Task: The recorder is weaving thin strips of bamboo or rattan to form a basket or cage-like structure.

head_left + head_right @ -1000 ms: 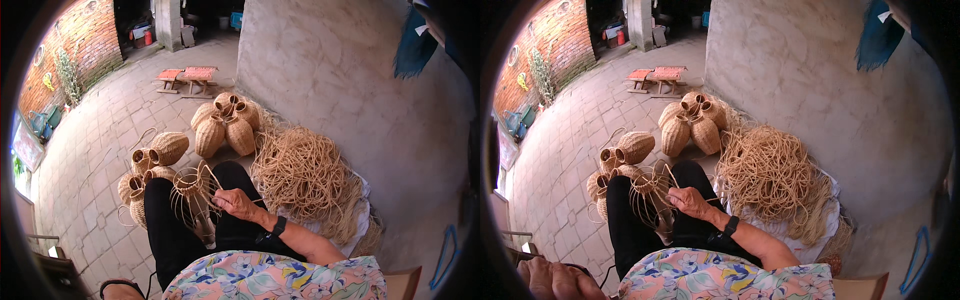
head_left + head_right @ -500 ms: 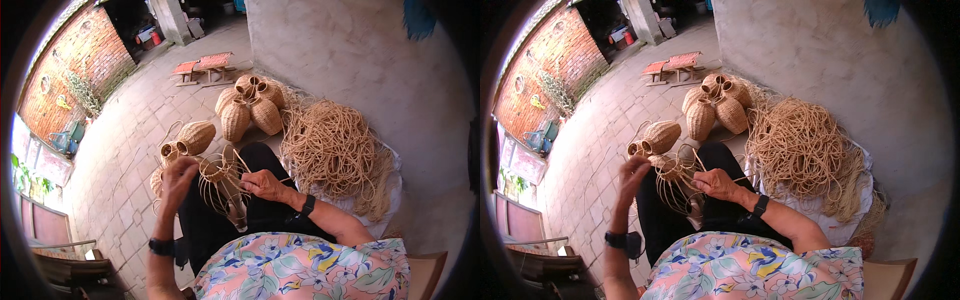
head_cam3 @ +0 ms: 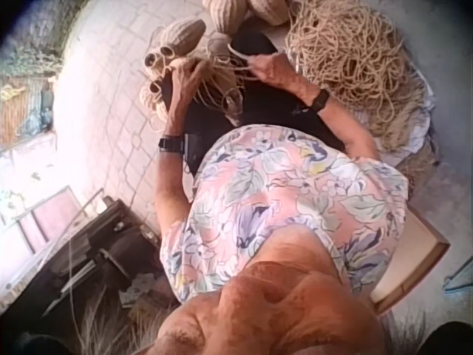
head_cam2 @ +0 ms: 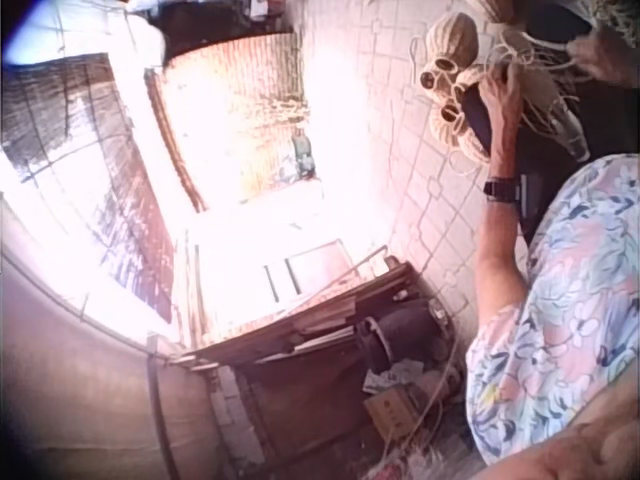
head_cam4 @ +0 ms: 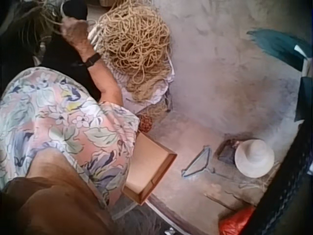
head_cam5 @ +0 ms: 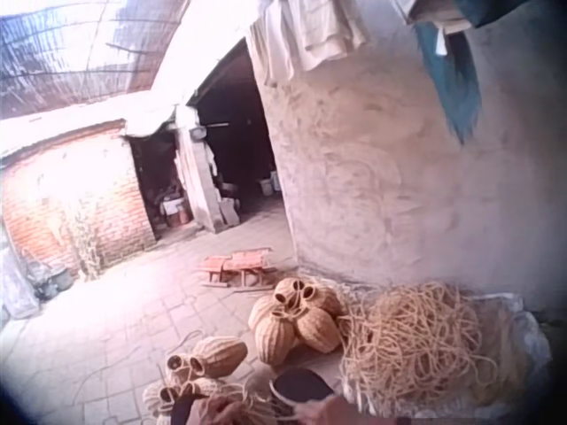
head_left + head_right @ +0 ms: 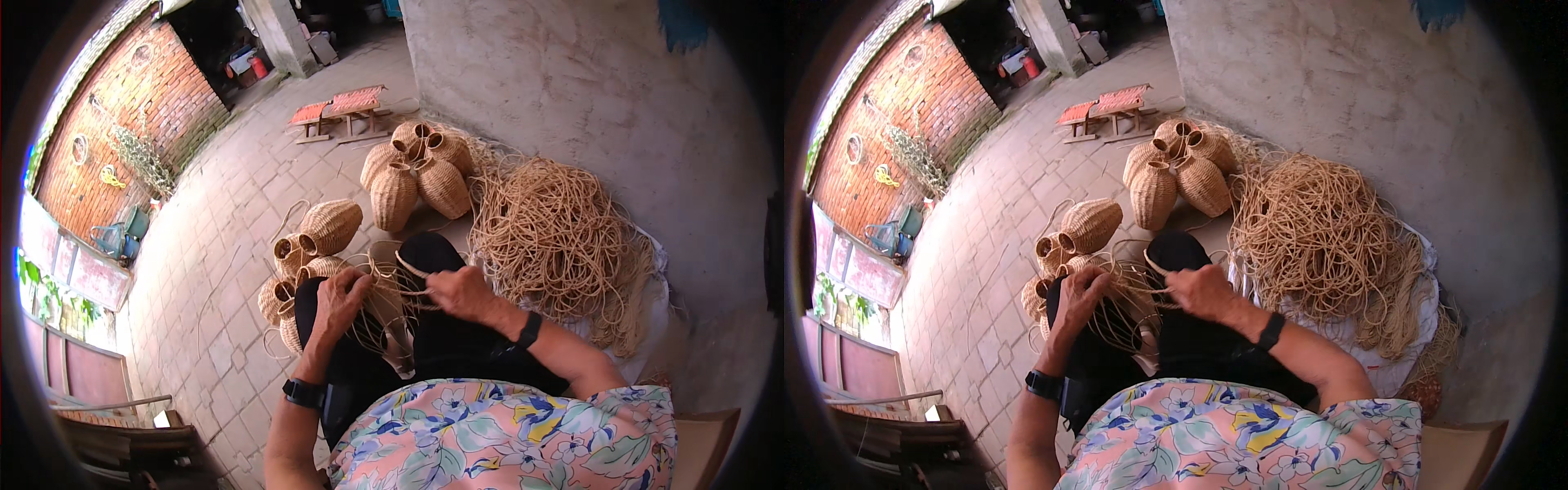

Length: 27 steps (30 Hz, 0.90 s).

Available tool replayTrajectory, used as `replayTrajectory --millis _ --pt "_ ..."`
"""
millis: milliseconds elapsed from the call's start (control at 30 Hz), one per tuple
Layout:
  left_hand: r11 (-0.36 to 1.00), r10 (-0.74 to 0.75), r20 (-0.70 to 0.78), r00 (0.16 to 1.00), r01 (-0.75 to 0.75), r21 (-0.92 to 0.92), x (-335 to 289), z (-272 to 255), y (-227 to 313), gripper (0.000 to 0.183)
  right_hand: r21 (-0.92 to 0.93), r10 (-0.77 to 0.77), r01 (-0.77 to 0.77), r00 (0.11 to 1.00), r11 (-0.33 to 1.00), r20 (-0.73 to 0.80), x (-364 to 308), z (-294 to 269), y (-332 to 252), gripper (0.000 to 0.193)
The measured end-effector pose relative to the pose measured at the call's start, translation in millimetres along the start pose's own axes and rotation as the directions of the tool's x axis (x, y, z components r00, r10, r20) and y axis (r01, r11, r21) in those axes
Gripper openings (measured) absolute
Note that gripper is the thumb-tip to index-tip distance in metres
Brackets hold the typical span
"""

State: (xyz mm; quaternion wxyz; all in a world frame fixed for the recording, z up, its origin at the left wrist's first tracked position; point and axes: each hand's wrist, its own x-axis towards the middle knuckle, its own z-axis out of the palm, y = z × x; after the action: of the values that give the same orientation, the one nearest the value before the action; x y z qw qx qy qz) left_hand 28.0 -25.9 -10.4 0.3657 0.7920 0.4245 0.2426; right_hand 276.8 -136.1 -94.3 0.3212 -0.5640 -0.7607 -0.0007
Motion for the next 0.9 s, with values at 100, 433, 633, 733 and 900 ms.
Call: replayTrajectory --millis 100,433,633,733,900 --pt "0.999 -0.009 0.015 1.0 0.009 -0.031 -0.9 -0.5 -5.5 0.027 -0.328 0.022 -0.038 0.998 0.944 -0.051 -23.3 -26.9 72.2 0.011" --pt "0.994 0.073 0.159 0.985 -0.06 -0.089 8.9 2.5 -5.6 0.027 0.083 0.569 -0.588 0.803 0.804 0.176 -110.9 -71.7 166.7 0.02" --pt "0.99 -0.009 0.162 0.987 0.031 -0.135 8.6 1.0 -5.5 0.026 0.302 0.702 -0.74 0.669 0.601 0.243 -64.7 -78.9 140.2 0.023" --pt "0.993 -0.023 0.174 0.984 0.042 -0.11 9.6 3.7 -4.1 0.026 0.217 0.394 -0.353 0.9 0.91 -0.187 -12.7 -61.3 95.3 0.014" --pt "0.999 -0.023 0.179 0.984 0.031 -0.043 11.2 4.2 -0.3 0.024 0.193 0.008 0.064 0.937 0.979 -0.349 48.4 -49.7 -7.1 0.02"
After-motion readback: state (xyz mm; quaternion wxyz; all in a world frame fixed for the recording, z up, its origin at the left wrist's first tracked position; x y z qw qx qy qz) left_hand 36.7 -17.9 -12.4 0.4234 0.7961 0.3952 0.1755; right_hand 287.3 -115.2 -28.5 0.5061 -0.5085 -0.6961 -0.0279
